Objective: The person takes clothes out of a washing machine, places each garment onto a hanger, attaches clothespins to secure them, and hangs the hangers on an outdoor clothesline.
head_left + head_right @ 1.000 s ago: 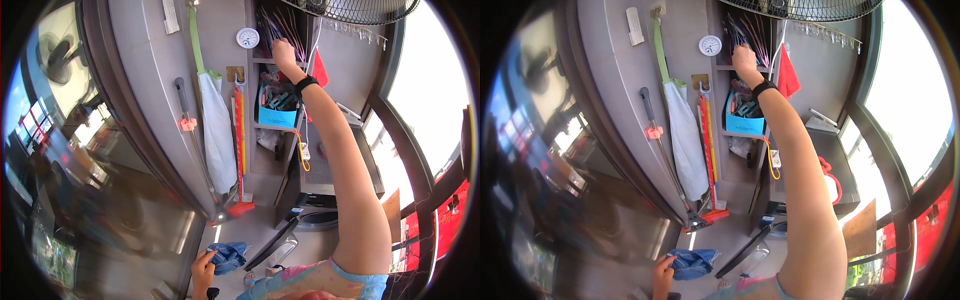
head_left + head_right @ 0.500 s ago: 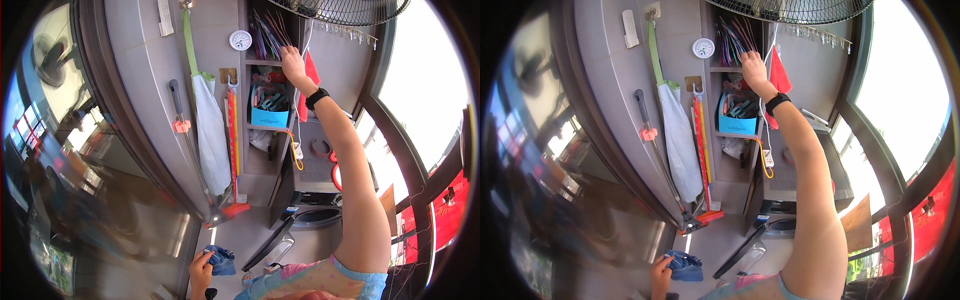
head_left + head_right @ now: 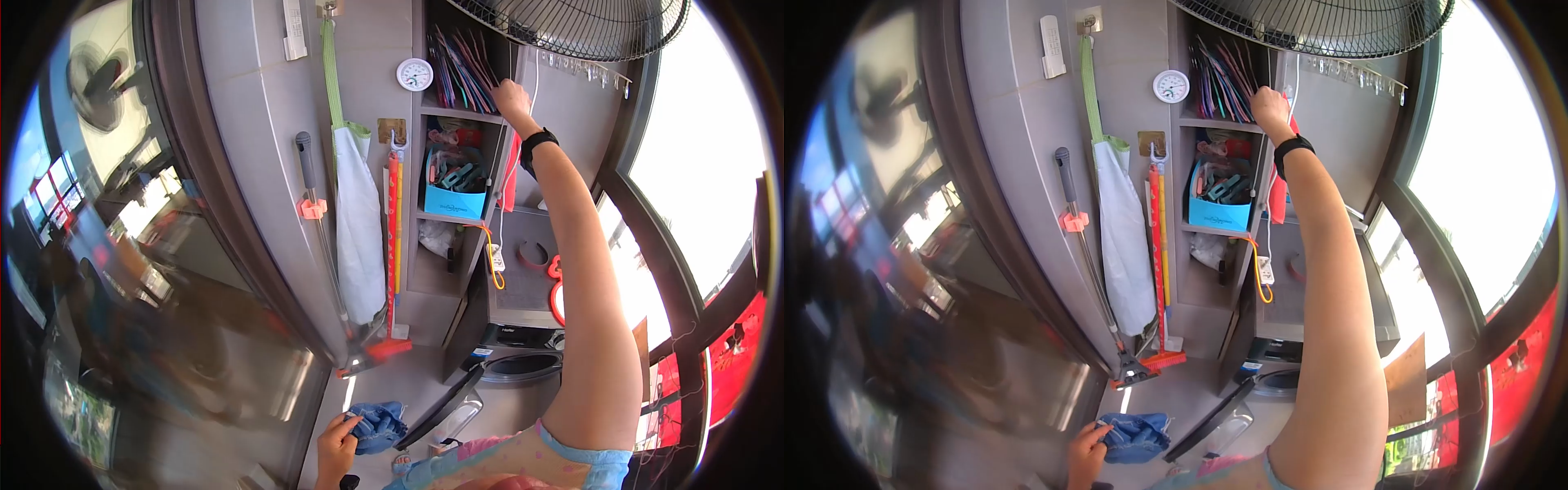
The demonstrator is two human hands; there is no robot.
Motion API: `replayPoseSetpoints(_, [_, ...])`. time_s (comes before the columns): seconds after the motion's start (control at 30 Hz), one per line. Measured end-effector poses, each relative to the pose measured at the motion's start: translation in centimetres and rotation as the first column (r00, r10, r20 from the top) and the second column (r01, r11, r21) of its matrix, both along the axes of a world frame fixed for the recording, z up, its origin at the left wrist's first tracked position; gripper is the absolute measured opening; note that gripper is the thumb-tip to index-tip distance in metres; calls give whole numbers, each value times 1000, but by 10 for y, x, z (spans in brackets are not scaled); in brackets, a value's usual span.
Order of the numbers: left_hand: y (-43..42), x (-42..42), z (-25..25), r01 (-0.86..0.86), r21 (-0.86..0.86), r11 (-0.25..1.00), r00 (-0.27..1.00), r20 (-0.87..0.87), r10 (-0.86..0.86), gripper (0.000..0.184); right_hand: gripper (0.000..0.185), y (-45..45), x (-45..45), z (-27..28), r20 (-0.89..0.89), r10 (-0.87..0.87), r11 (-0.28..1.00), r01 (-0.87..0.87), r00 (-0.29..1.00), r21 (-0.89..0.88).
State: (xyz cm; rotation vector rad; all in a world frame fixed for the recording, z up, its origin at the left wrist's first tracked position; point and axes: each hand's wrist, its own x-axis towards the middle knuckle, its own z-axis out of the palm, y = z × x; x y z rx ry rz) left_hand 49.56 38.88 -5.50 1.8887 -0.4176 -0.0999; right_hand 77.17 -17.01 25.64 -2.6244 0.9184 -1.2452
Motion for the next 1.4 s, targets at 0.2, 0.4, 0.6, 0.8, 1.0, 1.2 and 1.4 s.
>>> replayPoseSetpoints(0.2, [2, -7, 1, -40, 18, 999, 999, -11, 40, 40, 29, -14, 14, 6, 96, -4, 1000, 2, 995, 17])
replayPoseSetpoints(0.4, [11, -10, -7, -34, 0, 999, 997, 73, 34, 40, 23, 16, -1, -17, 67, -8, 966, 25, 998, -258])
replayPoseSetpoints(0.6, [20, -16, -2, 29, 14, 999, 998, 52, -30, 41, 9, 69, -70, -82, 138, 0, 890, 63, 990, -451])
replayPoseSetpoints(0.8, [42, -22, -2, 122, 8, 992, 989, 82, -123, 40, 16, 117, -147, -181, 296, 157, 868, 11, 942, -497])
replayPoseSetpoints(1.0, [53, -35, 25, 255, 40, 966, 967, 21, -256, 42, 12, 177, -241, -253, 356, 151, 935, -16, 922, -355])
replayPoseSetpoints(1.2, [43, -29, 43, 481, 93, 872, 872, 49, -486, 41, 42, 261, -307, -363, 581, 202, 551, -582, 788, 598])
replayPoseSetpoints(1.4, [33, -35, 97, 568, 140, 811, 788, 191, -585, 43, 24, 276, -341, -375, 635, 173, 260, -657, 753, 708])
